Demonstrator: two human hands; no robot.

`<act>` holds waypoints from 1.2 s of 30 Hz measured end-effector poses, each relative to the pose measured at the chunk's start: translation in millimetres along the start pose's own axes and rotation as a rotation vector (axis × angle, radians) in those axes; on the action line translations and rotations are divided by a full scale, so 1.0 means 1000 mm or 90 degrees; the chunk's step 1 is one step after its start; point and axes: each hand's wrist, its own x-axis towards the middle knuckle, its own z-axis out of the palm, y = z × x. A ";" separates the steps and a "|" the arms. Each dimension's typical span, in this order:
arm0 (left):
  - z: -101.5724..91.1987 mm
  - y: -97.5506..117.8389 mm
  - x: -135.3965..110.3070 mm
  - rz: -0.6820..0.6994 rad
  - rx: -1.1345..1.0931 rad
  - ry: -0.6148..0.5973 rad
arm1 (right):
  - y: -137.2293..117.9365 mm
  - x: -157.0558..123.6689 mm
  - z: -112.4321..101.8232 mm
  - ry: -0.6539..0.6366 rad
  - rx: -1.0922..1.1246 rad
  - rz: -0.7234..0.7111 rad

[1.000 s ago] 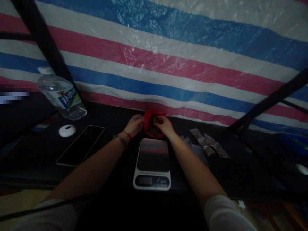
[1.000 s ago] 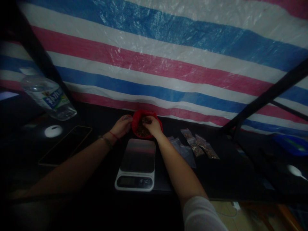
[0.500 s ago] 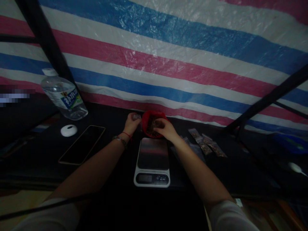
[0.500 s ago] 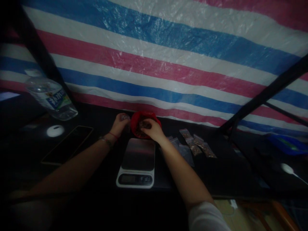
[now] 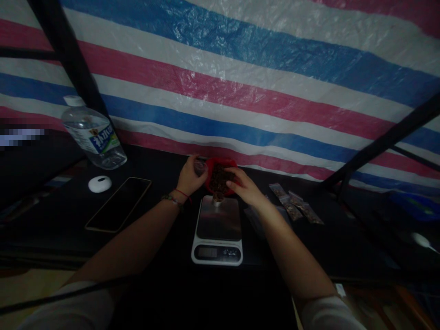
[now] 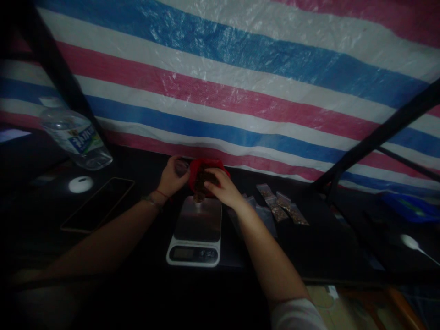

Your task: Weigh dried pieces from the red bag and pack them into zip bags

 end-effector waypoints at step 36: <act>-0.008 -0.010 0.009 0.163 0.192 -0.054 | 0.043 0.068 0.039 0.036 0.199 0.138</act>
